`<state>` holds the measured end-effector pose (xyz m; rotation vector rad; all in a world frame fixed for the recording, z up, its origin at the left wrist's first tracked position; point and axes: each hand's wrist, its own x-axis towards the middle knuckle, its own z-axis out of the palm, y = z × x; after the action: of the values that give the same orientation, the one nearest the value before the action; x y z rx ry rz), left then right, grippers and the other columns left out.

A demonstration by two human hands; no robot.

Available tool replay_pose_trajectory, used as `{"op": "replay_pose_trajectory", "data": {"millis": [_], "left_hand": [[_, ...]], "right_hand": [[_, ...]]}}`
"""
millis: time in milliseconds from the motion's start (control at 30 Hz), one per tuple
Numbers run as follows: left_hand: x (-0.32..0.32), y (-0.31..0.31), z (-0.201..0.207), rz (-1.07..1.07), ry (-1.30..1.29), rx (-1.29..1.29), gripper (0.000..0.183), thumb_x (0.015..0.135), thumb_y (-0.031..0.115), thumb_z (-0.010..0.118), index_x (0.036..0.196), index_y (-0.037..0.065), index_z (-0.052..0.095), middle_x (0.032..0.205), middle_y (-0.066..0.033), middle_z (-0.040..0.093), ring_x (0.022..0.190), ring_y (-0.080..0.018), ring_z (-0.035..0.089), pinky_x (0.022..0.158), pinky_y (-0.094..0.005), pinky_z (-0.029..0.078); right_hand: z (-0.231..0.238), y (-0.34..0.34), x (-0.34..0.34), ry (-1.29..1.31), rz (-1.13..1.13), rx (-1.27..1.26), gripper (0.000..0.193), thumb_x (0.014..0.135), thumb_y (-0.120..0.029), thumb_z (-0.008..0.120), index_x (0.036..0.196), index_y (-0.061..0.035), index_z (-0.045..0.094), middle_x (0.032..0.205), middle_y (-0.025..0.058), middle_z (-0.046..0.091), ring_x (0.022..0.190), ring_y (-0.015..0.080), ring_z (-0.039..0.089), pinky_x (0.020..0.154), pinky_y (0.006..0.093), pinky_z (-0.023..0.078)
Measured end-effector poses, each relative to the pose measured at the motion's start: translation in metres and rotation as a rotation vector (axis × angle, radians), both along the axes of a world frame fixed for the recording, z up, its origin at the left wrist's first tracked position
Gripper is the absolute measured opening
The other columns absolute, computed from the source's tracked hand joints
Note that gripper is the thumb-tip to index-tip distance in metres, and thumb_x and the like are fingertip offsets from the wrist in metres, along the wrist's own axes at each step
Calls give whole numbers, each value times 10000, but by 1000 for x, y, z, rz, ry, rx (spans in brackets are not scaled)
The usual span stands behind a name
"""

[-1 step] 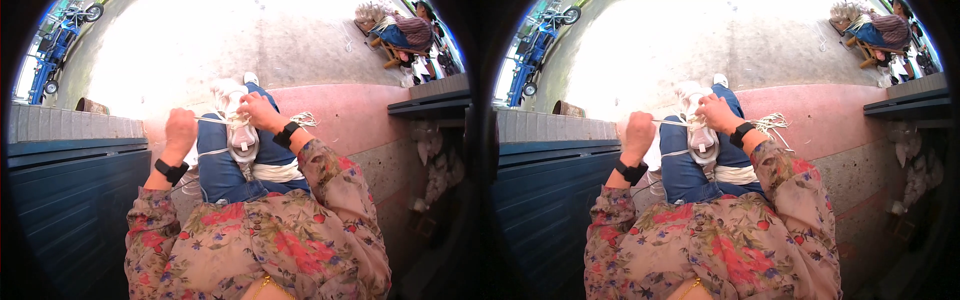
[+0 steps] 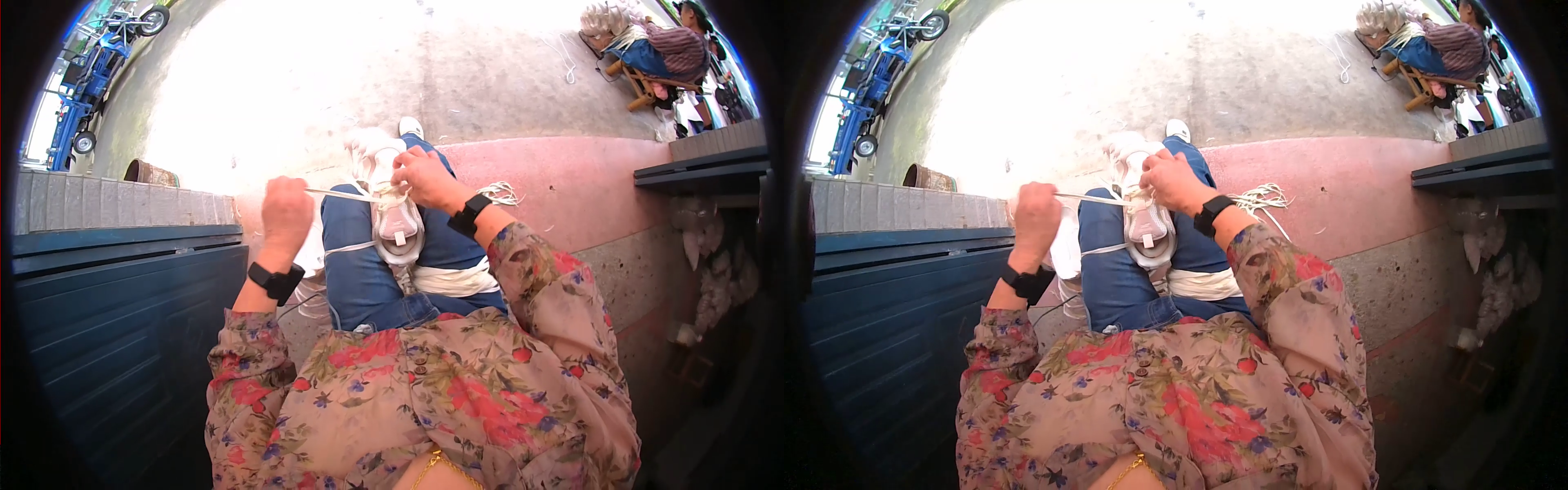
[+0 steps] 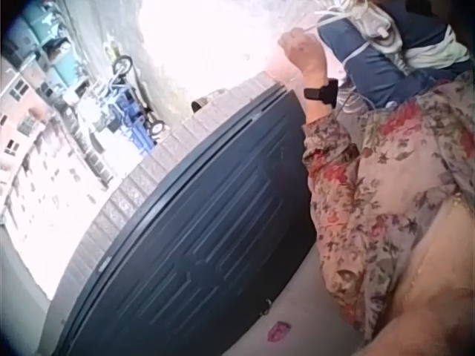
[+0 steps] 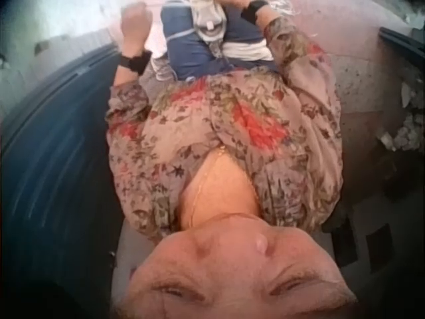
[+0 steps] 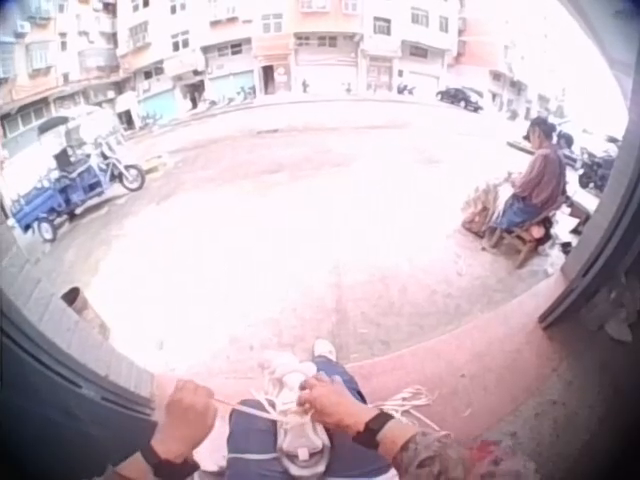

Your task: The recorder is lacing a white shoe while seated.

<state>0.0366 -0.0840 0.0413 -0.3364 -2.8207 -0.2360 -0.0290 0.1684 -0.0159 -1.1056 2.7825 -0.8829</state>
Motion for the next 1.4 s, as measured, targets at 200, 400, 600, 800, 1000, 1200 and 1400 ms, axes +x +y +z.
{"op": "replay_pose_trajectory", "data": {"millis": [200, 400, 600, 800, 1000, 1200, 1400], "left_hand": [[6, -7, -18, 412, -294, 1321, 83, 857, 102, 460, 903, 45, 498, 887, -125, 568, 831, -220, 540, 711, -314, 439], [-5, 0, 29, 96, -472, 2125, 171, 887, 75, 402, 1058, 80, 404, 742, -106, 573, 716, -211, 566, 735, -356, 463], [18, -155, 69, -46, -85, 2152, 181, 835, 6, 452, 994, 63, 516, 574, 39, 320, 514, -64, 319, 499, -199, 314], [2, -169, 30, 261, -181, 1898, 269, 850, 57, 449, 1120, 54, 436, 598, 40, 354, 492, -53, 327, 451, -189, 279], [-23, -73, -33, 210, -717, 1463, 468, 710, 105, 644, 1129, -15, 474, 647, 35, 470, 541, -37, 425, 460, -188, 341], [-44, 29, -65, 70, -799, 1126, 266, 663, 166, 617, 858, -13, 633, 705, -114, 609, 643, -147, 567, 606, -266, 452], [-57, 57, -72, -260, -619, 631, 215, 652, 178, 635, 776, 3, 621, 772, -197, 602, 708, -330, 585, 650, -390, 455]], "right_hand": [[11, -4, -2, 169, 77, 340, 57, 675, -113, 558, 723, -141, 570, 628, 31, 538, 711, 218, 536, 724, 367, 354], [-6, 2, 27, 69, -270, 198, 56, 681, -84, 521, 728, -110, 536, 632, 84, 573, 697, 245, 560, 712, 379, 363], [-18, 3, 48, -69, -354, 98, 191, 759, -172, 518, 918, -82, 574, 810, 63, 573, 837, 257, 509, 724, 395, 372], [-2, -3, 62, -246, -288, -12, 289, 734, -140, 534, 1014, -72, 558, 822, 89, 552, 833, 274, 502, 715, 381, 376], [24, -10, 72, -335, -371, -36, 239, 772, -166, 544, 965, -28, 572, 765, 111, 537, 779, 285, 509, 678, 361, 405], [15, -9, 74, -347, -421, -59, 195, 802, -185, 528, 794, 1, 584, 731, 149, 549, 742, 315, 517, 657, 376, 409], [15, 2, 72, -467, -401, -13, 246, 806, -214, 522, 703, 2, 580, 746, 164, 557, 750, 335, 514, 661, 398, 408]]}}
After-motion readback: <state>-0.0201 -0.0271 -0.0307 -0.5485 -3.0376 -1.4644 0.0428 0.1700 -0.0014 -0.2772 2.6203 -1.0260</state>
